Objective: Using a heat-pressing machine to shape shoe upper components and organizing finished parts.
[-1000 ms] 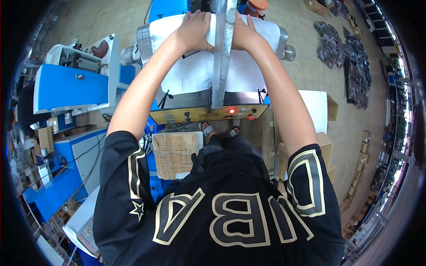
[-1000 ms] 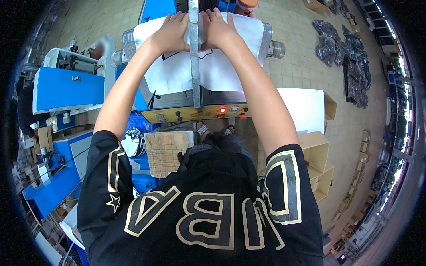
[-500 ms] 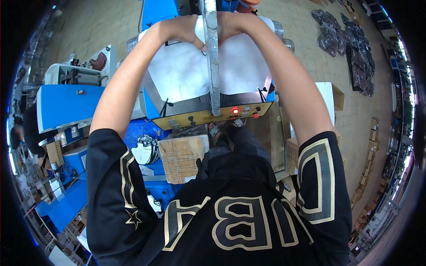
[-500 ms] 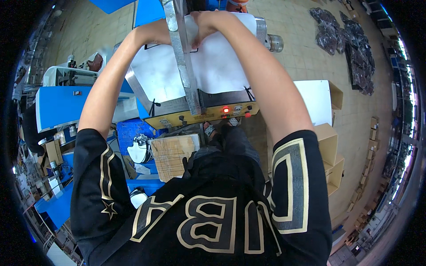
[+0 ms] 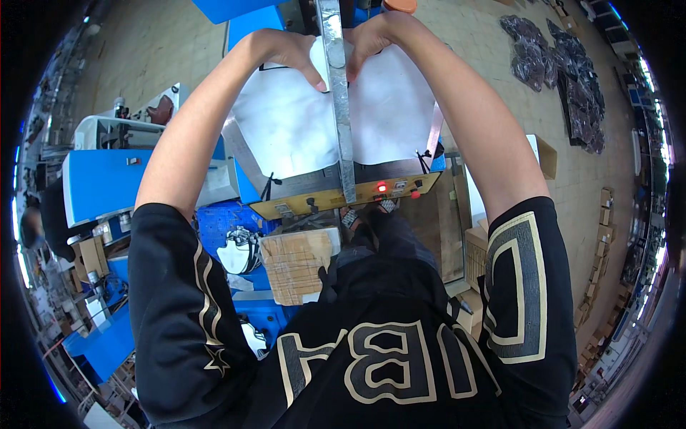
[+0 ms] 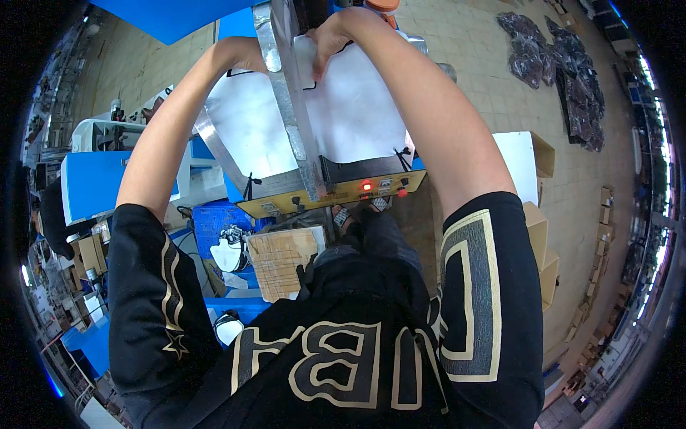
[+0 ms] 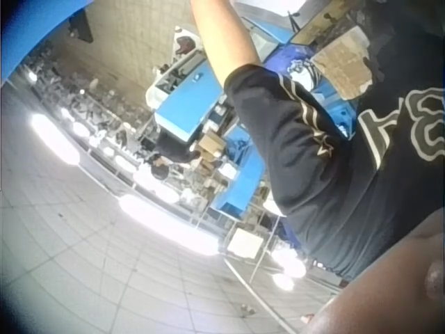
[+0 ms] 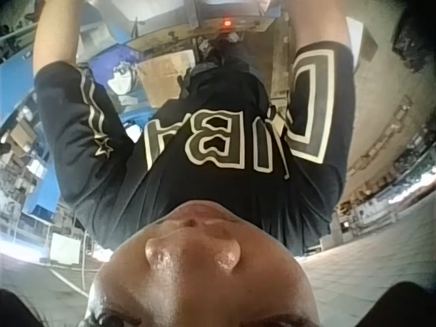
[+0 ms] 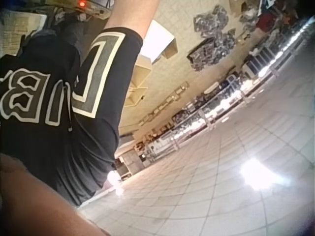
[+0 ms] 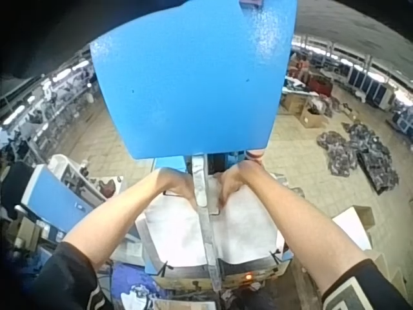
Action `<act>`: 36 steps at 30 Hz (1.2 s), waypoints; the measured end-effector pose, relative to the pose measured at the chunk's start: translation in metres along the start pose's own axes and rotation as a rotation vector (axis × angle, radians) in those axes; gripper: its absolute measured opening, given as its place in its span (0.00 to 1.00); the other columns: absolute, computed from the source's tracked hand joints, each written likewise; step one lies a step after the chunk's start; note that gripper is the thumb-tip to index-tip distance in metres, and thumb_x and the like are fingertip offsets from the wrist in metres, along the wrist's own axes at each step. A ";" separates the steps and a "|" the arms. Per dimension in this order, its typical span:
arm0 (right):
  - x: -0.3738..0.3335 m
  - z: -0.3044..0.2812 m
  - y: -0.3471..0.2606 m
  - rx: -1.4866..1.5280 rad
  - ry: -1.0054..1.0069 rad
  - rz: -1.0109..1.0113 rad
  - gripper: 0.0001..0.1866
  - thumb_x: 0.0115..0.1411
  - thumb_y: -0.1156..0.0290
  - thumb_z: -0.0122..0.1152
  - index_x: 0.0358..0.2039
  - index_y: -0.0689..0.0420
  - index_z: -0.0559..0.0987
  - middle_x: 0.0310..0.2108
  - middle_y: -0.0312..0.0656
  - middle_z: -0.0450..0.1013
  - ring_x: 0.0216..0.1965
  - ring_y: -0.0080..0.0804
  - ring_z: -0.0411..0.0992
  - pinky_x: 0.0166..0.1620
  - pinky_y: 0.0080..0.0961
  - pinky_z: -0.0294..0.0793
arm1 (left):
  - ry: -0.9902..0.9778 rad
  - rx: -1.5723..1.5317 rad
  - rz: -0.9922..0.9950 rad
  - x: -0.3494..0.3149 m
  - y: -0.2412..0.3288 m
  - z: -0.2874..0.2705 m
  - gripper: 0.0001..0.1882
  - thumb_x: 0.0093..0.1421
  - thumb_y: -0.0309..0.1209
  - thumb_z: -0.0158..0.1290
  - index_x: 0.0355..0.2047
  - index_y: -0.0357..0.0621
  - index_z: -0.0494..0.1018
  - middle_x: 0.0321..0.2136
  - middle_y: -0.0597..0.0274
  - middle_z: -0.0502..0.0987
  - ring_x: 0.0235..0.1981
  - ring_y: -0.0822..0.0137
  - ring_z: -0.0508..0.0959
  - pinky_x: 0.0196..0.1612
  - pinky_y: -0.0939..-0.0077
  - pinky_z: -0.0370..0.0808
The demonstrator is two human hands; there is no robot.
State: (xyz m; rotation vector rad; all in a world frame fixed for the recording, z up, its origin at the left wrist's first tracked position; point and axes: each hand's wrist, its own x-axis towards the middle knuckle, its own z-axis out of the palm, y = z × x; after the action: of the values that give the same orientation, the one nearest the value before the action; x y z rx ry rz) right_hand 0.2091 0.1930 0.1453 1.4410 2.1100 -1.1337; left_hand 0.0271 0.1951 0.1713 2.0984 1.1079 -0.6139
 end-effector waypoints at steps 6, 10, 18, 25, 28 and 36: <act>0.005 0.003 0.007 0.039 -0.012 0.011 0.58 0.41 0.59 0.76 0.68 0.56 0.51 0.56 0.54 0.67 0.55 0.43 0.69 0.59 0.36 0.68 | 0.001 0.034 -0.063 -0.012 0.012 -0.004 0.55 0.33 0.50 0.71 0.58 0.34 0.62 0.51 0.44 0.73 0.52 0.49 0.74 0.57 0.64 0.69; 0.008 0.007 0.012 0.000 0.042 -0.021 0.55 0.39 0.58 0.76 0.66 0.56 0.56 0.56 0.54 0.68 0.55 0.45 0.69 0.59 0.37 0.67 | 0.016 0.062 -0.148 -0.022 0.026 -0.004 0.53 0.34 0.50 0.70 0.58 0.34 0.62 0.50 0.44 0.74 0.52 0.49 0.74 0.56 0.64 0.68; 0.006 0.007 0.014 0.018 0.073 0.019 0.54 0.39 0.58 0.76 0.65 0.56 0.58 0.55 0.53 0.69 0.55 0.46 0.69 0.58 0.37 0.67 | -0.054 0.038 -0.061 -0.022 0.024 -0.010 0.51 0.35 0.50 0.69 0.56 0.34 0.63 0.49 0.45 0.74 0.51 0.50 0.74 0.56 0.65 0.68; 0.010 0.010 0.016 -0.032 0.142 -0.022 0.51 0.39 0.58 0.75 0.64 0.55 0.60 0.53 0.54 0.70 0.52 0.47 0.71 0.57 0.36 0.69 | 0.008 0.045 -0.130 -0.017 0.021 -0.004 0.51 0.34 0.50 0.69 0.55 0.34 0.65 0.47 0.46 0.75 0.49 0.51 0.75 0.53 0.67 0.70; 0.012 0.012 0.019 -0.014 0.122 -0.055 0.50 0.40 0.59 0.75 0.63 0.56 0.61 0.52 0.53 0.71 0.52 0.47 0.71 0.57 0.36 0.69 | 0.014 0.059 -0.148 -0.018 0.022 -0.005 0.49 0.34 0.50 0.69 0.54 0.34 0.66 0.47 0.47 0.75 0.48 0.51 0.75 0.52 0.69 0.71; 0.011 0.007 0.010 -0.098 0.084 -0.029 0.51 0.40 0.49 0.71 0.64 0.50 0.61 0.59 0.48 0.66 0.57 0.43 0.67 0.59 0.37 0.65 | 0.042 -0.238 0.033 0.030 -0.038 0.016 0.42 0.36 0.43 0.69 0.52 0.42 0.70 0.48 0.50 0.75 0.49 0.56 0.74 0.54 0.65 0.69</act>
State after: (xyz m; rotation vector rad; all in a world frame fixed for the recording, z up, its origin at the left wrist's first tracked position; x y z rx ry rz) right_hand 0.2124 0.1957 0.1298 1.4401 2.2174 -0.9810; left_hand 0.0090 0.2139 0.1277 1.9279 1.1092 -0.4021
